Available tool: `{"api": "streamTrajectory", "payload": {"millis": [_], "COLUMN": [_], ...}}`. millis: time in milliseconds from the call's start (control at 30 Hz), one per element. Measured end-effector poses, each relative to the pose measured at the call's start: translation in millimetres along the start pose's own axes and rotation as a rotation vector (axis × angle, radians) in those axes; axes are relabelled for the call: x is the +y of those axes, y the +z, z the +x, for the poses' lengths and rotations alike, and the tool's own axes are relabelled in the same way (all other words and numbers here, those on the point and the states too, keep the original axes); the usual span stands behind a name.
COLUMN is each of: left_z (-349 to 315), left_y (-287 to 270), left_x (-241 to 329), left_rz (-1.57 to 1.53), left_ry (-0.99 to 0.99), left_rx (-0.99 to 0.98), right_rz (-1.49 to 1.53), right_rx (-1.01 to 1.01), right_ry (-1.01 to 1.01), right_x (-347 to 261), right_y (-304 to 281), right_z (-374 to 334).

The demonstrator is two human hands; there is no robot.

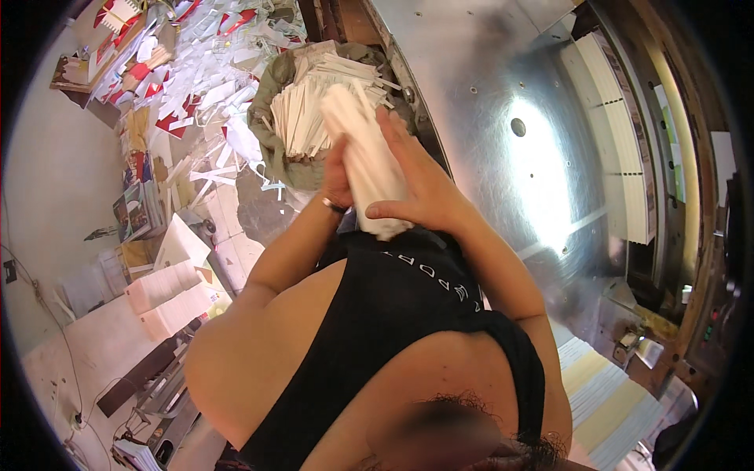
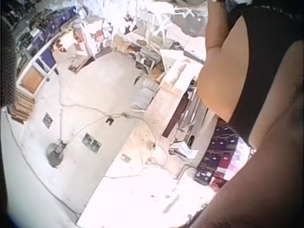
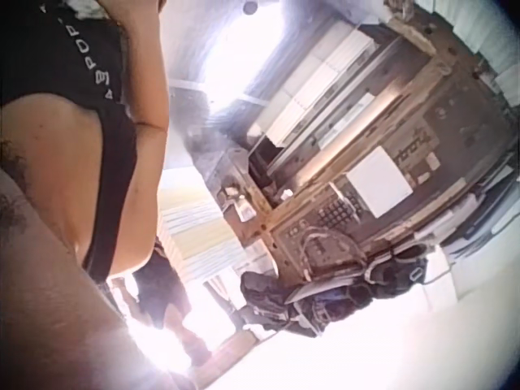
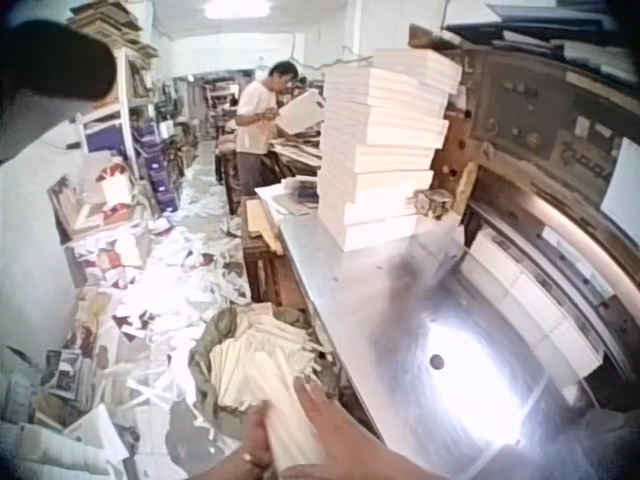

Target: The person stacks books on a cutting machine table, aligns the stacks against the back gauge, and removes trimmed paper sections.

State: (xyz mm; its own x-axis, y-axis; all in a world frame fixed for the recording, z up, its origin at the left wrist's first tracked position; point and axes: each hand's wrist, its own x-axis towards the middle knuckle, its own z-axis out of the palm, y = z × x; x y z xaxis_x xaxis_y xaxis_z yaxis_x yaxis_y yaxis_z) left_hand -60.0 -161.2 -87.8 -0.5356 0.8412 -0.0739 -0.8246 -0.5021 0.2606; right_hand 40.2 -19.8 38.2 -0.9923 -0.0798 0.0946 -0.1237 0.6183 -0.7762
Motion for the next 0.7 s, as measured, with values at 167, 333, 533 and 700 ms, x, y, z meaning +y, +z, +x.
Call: {"api": "streamTrajectory", "payload": {"millis": [167,333,533,700], "left_z": [15.7,49.3,94.7,76.3], "left_y": [-12.7,-61.2,-186.3,-0.7], "left_x": [86.0,173.3,165.4,37.4], "left_rz": [0.159,0.388,2.197,1.063], "left_ry": [0.024,-0.191,-0.12,-0.351], "left_rx": [-0.378,0.16,0.636,0.681], "right_rz": [-0.078,-0.099,-0.013,-0.447], "right_rx": [0.127,0.336,0.606,0.579], "right_ry": [-0.066,0.176,0.405,0.65], "right_x": [0.9,45.7,31.7,52.9], "right_y": [2.3,-3.4,-8.5,6.1], "right_z": [-1.7,-78.6,-146.5,-176.1]}}
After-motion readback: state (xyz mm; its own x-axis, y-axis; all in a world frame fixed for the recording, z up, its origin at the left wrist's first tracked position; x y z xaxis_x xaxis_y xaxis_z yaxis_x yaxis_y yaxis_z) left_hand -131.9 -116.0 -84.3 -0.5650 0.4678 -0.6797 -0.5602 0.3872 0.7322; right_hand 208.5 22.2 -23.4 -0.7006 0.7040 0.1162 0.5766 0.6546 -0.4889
